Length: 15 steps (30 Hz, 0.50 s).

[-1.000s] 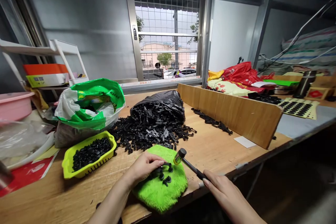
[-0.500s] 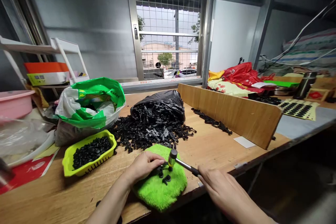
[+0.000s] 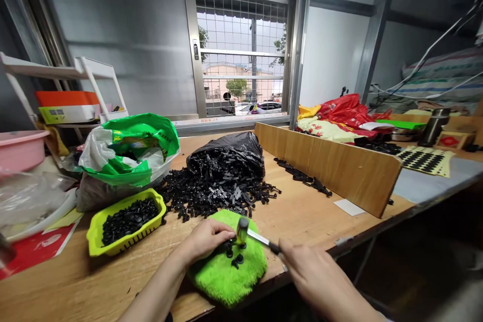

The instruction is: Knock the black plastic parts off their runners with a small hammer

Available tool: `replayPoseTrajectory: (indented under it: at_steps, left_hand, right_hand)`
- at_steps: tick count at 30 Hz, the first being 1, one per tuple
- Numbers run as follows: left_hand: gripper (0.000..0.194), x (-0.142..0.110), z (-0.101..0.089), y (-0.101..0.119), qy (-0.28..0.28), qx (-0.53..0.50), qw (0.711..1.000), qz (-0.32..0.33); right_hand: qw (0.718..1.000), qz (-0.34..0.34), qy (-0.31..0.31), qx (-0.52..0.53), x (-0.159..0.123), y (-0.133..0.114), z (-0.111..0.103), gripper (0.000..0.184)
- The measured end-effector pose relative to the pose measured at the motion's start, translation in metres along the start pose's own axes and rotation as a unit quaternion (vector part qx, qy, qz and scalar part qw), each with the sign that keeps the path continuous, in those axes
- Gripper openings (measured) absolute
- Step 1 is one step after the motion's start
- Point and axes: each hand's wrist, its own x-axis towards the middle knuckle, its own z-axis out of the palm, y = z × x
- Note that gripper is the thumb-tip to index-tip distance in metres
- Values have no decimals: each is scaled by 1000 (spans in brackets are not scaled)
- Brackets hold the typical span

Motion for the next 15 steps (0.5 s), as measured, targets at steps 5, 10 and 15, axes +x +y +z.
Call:
replayPoseTrajectory:
  at_steps: [5,10,15]
  left_hand:
    - [27,-3,-2,4,24,-61,998,-18]
    - [25,-16,-14,2,113,-167,977,-63]
    - [26,-38,-23,3,225,-336,908,-111]
  right_hand:
    - [1000,15,-15,2,1,-1,7,23]
    - [998,50,-24,37,-11,12,-1,30]
    - [996,42,-21,72,-37,23,0,29]
